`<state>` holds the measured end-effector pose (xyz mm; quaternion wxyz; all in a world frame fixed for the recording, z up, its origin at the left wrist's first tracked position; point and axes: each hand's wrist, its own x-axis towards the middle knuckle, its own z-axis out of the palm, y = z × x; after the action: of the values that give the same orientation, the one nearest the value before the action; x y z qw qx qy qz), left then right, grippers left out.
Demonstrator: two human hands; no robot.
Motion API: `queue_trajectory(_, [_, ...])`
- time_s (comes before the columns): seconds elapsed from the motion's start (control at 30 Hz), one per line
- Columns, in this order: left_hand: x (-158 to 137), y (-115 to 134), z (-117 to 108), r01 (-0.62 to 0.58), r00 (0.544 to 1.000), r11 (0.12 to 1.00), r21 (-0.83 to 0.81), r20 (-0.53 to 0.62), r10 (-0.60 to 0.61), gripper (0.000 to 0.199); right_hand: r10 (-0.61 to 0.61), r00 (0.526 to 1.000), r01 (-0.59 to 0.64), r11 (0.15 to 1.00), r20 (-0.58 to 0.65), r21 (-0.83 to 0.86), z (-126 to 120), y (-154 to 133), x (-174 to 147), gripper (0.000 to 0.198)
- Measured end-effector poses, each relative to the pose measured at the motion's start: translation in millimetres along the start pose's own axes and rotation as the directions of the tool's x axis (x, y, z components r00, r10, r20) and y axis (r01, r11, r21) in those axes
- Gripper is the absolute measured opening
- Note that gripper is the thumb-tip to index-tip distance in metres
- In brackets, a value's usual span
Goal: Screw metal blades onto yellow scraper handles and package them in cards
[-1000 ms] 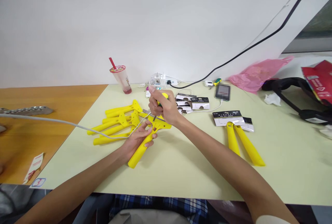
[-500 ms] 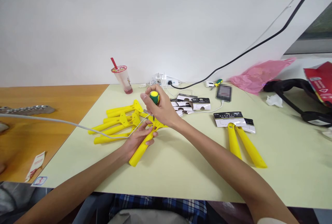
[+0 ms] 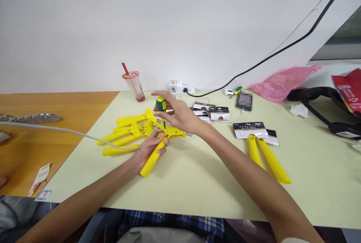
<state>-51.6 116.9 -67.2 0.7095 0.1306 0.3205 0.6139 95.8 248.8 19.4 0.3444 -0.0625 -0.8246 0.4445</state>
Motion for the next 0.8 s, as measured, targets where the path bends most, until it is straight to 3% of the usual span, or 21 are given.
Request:
queue_trajectory(0.37, [1,-4,-3,-0.004,1.000,1.000,0.014,-0.004,0.004,0.047,-0.033,0.998,0.027,0.994,-0.053,-0.108,8,7,0,0.046])
queue_trajectory(0.57, [0,-3,-2,-0.015,1.000,0.999,0.049,0.004,0.014,0.050,-0.129,0.983,0.103,0.975,-0.130,-0.196,10,14,1,0.048])
queue_trajectory(0.67, [1,-5,-2,-0.026,1.000,0.997,0.067,0.002,0.026,0.051,-0.152,0.985,0.122,0.948,-0.081,-0.295,10,16,1,0.051])
queue_trajectory(0.8, [2,-7,-1,-0.024,1.000,0.993,0.112,-0.018,0.026,0.049,-0.086,0.995,0.098,0.901,0.047,-0.422,13,9,-2,0.055])
